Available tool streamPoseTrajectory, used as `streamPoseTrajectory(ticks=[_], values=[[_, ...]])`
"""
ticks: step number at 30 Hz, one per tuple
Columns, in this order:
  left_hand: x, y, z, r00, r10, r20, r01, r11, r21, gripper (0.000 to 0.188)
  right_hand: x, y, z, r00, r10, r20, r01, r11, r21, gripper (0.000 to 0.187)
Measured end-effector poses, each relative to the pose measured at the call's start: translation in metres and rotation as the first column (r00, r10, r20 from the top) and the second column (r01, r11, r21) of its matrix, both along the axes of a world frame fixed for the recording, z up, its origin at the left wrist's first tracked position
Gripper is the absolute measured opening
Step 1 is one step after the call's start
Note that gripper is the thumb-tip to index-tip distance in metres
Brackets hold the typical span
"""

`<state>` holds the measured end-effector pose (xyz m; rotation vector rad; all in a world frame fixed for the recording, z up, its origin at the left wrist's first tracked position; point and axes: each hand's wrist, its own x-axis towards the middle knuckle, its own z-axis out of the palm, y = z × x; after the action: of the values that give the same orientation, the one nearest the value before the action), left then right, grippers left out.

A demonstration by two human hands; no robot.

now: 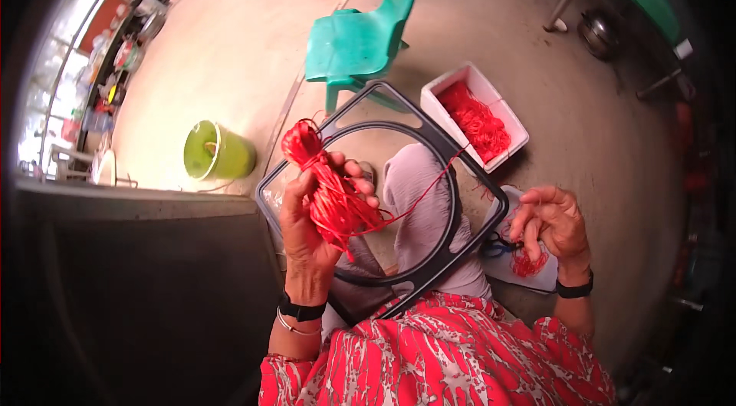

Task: Manually weaving or wrapping a plastic furniture frame with red cord.

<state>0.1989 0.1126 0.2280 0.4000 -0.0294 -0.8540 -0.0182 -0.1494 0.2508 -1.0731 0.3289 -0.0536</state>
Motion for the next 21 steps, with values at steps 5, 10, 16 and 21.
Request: streamPoseTrajectory(ticks=[5, 10, 16, 21], values=[[-0.011, 0.02, 0.008, 0.981, -0.011, 0.193, -0.031, 0.977, 0.213, 0.039, 0.021, 0.018, 0.003, 0.997, 0.065, -0.038, -0.07, 0.985, -0.157, 0.036], [-0.026, 0.029, 0.014, 0.954, -0.044, 0.298, -0.075, 0.923, 0.377, 0.046, 0.052, 0.043, 0.019, 0.991, 0.11, -0.078, -0.131, 0.922, -0.365, 0.041], [-0.047, 0.026, 0.012, 0.913, -0.099, 0.396, -0.138, 0.838, 0.528, 0.038, 0.093, 0.068, 0.035, 0.971, 0.236, -0.026, -0.179, 0.656, -0.733, 0.053], [-0.055, 0.025, 0.006, 0.757, -0.278, 0.591, -0.33, 0.619, 0.713, 0.032, 0.108, 0.085, 0.039, 0.933, 0.343, 0.105, -0.009, 0.315, -0.949, 0.063]])
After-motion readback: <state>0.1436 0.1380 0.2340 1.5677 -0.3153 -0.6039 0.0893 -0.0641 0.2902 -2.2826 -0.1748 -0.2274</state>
